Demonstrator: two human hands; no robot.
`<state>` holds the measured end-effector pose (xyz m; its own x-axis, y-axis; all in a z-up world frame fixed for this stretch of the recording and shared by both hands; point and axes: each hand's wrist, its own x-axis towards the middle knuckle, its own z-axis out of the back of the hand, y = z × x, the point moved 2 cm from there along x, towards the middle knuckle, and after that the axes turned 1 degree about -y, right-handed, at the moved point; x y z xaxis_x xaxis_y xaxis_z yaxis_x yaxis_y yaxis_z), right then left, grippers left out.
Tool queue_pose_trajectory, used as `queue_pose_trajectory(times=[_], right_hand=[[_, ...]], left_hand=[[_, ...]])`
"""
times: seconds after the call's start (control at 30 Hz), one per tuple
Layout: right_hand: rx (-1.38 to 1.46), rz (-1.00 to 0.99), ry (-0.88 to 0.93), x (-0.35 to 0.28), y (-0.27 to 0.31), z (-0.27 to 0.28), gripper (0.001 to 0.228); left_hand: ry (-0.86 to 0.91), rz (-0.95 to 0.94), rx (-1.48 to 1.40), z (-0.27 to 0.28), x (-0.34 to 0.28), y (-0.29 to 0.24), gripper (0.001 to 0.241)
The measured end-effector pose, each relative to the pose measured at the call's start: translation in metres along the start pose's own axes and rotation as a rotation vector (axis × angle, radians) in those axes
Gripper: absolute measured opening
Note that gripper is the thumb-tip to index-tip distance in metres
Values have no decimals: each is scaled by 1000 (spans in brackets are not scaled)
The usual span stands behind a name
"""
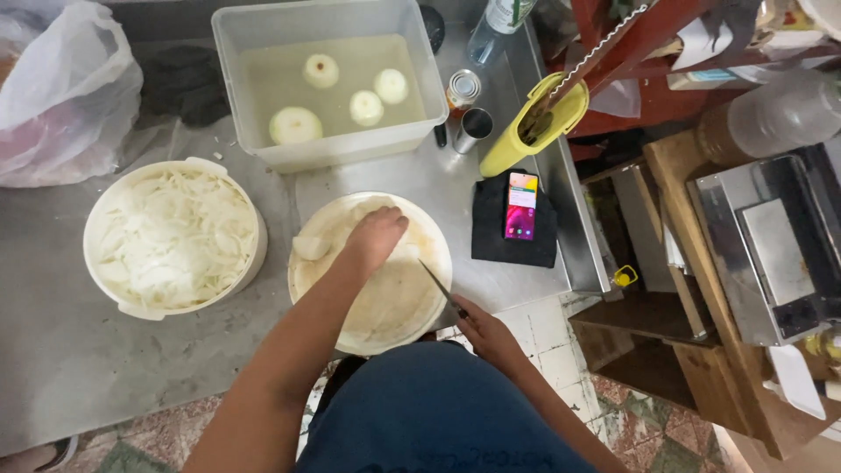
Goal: The person is slicing peeled onions on a cutting board and placing the slices into a large white bowl.
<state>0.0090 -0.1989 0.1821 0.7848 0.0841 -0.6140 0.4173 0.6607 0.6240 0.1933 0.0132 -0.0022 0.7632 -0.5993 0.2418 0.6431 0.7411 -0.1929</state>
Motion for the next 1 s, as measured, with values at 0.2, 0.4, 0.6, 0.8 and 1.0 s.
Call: queue_pose_trajectory(times=[0.2, 0.4, 0.6, 0.8, 1.0], right_hand=[[-139, 50, 61, 2, 21, 2, 51], [-183, 170, 148, 21, 29, -10, 49], [-348, 164, 131, 59, 6, -16, 46], [-347, 221, 88, 68, 12, -8, 44], [-322, 185, 161, 63, 7, -16, 49]], left_hand=[[157, 37, -29, 43, -8, -18, 13], [133, -21, -16, -1, -4, -16, 10], [239, 43, -38, 46, -8, -19, 17], [300, 65, -76, 56, -7, -29, 28], [257, -88, -12, -8, -8, -37, 16]])
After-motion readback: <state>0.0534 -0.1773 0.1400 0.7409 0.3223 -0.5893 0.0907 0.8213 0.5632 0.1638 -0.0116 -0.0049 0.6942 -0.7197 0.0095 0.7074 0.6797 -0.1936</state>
